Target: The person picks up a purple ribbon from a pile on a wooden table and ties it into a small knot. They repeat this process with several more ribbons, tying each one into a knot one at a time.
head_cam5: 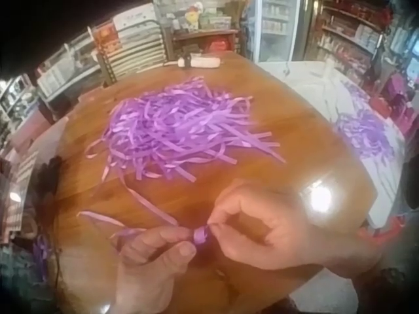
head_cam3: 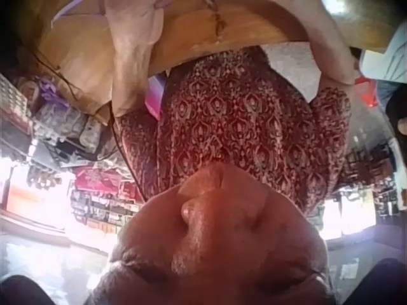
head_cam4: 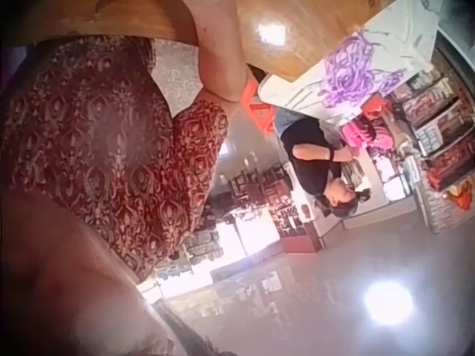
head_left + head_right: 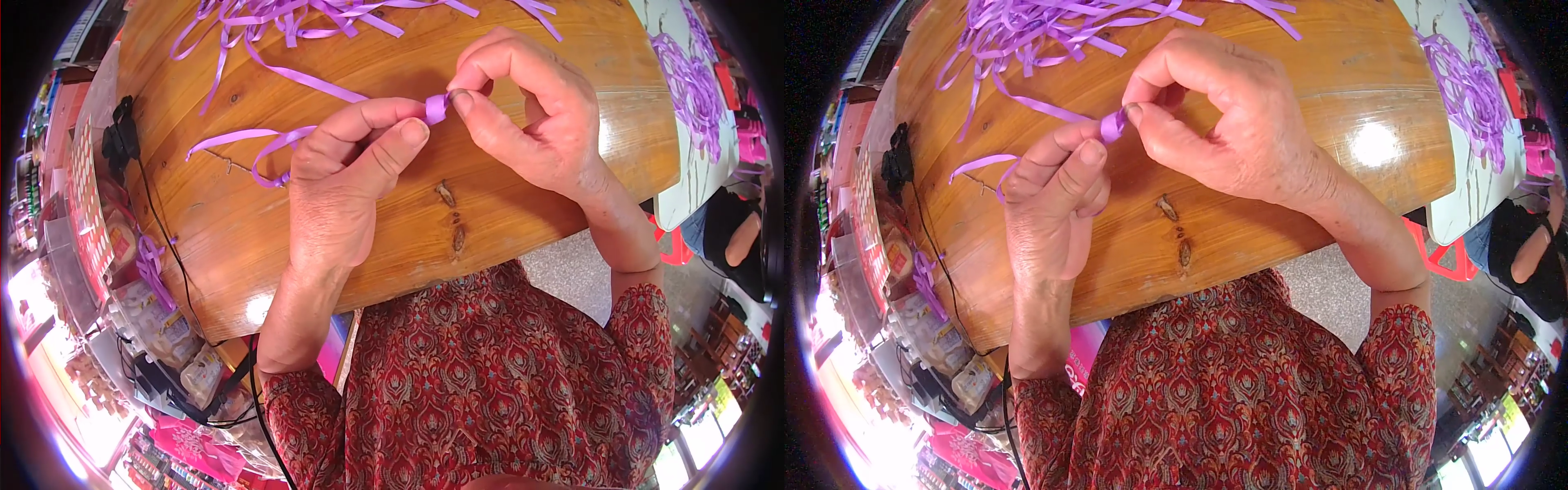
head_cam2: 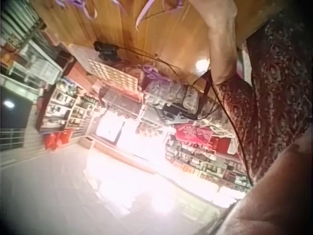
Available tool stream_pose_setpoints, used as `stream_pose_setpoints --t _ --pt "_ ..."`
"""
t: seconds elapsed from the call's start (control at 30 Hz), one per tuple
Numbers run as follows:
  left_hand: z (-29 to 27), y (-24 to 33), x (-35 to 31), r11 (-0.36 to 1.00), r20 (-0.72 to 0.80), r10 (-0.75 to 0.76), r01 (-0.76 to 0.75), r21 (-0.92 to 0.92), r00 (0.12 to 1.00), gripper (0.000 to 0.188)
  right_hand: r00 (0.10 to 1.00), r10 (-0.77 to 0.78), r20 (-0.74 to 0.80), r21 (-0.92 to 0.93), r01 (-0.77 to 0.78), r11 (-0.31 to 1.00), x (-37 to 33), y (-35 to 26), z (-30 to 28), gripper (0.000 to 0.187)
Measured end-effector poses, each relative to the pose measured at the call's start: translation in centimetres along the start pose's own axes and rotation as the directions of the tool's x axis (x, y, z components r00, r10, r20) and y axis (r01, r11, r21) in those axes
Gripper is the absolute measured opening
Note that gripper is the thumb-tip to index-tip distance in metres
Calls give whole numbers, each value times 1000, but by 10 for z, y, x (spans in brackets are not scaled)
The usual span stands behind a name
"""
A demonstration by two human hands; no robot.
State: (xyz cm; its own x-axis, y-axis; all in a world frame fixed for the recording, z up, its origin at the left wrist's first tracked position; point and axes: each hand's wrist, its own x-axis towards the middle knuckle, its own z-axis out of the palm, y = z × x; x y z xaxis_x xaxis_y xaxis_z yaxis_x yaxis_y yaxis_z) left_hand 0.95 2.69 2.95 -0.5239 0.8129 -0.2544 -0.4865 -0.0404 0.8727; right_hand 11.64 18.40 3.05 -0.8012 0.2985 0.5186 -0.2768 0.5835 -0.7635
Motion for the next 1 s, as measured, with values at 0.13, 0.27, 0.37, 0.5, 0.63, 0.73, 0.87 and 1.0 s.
stream_pose_setpoints --t 0.13,0.27,0.37,0.5,0.63,0.73,0.87,1.0 --pt "-1 -2 -1 1000 -20 23 -23 8 1000 16 1000 12 19 15 -13 1000 0 -2 -2 10" --pt "-2 -1 0 1000 -39 6 -5 22 999 14 1000 -3 23 -1 3 1000 -1 0 -2 10" --pt "0 0 -1 1000 -66 -1 3 27 998 13 1000 -5 16 -4 5 1000 -1 2 -1 10" --pt "-2 0 -1 1000 -49 -15 15 11 999 12 1000 -15 25 -14 15 1000 -1 0 -3 12" --pt "-3 0 0 1000 -42 -13 13 2 999 11 1000 -7 29 -20 7 1000 -2 -1 -3 12" --pt "-5 1 0 1000 -34 -23 22 -15 999 10 999 25 38 -40 -23 999 -2 2 -3 13" --pt "-5 1 0 1000 -37 -22 22 0 999 8 996 -64 55 -107 70 992 2 1 -7 22" --pt "2 1 -2 995 -68 38 -31 96 997 8 966 -249 71 -184 258 949 4 -3 -7 35"
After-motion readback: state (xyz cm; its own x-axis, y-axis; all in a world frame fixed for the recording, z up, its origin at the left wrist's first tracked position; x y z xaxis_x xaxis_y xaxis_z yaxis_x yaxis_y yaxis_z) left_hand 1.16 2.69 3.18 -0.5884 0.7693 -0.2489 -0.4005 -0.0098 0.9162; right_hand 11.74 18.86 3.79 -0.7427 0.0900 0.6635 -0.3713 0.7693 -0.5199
